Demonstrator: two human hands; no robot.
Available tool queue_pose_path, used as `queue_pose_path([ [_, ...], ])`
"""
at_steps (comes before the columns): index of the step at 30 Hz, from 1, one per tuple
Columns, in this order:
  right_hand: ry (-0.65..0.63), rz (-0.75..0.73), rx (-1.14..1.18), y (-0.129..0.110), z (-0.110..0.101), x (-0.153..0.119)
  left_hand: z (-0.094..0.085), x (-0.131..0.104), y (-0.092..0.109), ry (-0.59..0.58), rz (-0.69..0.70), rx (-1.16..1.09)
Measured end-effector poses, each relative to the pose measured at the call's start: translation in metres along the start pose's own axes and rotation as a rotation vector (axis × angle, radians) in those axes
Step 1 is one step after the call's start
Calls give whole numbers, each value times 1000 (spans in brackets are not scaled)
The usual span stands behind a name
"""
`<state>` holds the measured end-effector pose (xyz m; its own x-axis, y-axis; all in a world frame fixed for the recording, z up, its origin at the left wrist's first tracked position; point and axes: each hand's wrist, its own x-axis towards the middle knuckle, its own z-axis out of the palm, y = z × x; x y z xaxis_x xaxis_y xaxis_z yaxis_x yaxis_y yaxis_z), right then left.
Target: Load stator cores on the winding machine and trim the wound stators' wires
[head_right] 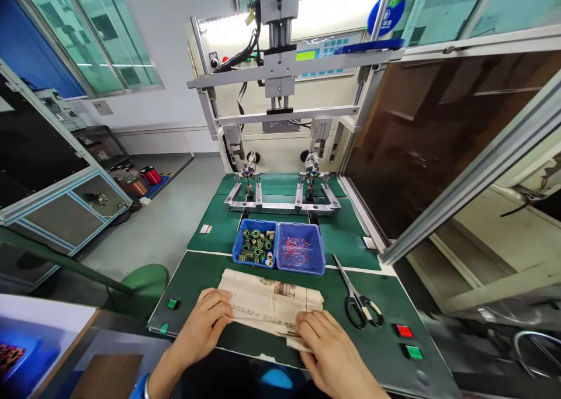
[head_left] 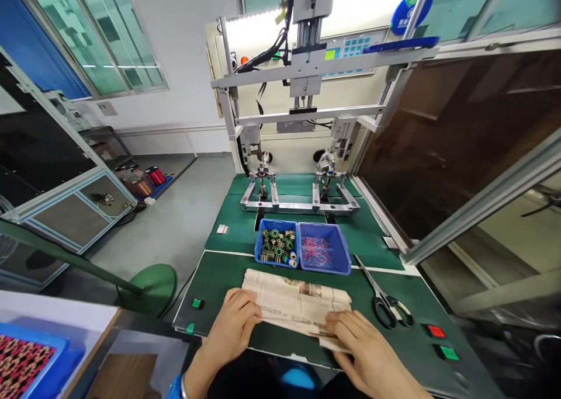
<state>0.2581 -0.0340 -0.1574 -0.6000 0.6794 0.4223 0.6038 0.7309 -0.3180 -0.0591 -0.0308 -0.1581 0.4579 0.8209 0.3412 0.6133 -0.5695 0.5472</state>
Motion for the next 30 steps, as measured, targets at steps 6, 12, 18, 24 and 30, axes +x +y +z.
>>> queue_pose_path([
  [6,33,-43,102,-15,12,5,-10,-5,12,-131,-67,-89],
  [12,-31,-79,201,-22,-2,-5,-34,14,19,-236,-25,-343],
  [18,-156,-112,199,-29,-17,-8,-30,31,7,-445,-39,-75],
  [24,-334,-106,192,-28,-18,-13,-24,34,-1,-439,-34,-103],
  [30,-245,-178,245,-32,-14,-24,-1,37,-1,-327,-72,96],
])
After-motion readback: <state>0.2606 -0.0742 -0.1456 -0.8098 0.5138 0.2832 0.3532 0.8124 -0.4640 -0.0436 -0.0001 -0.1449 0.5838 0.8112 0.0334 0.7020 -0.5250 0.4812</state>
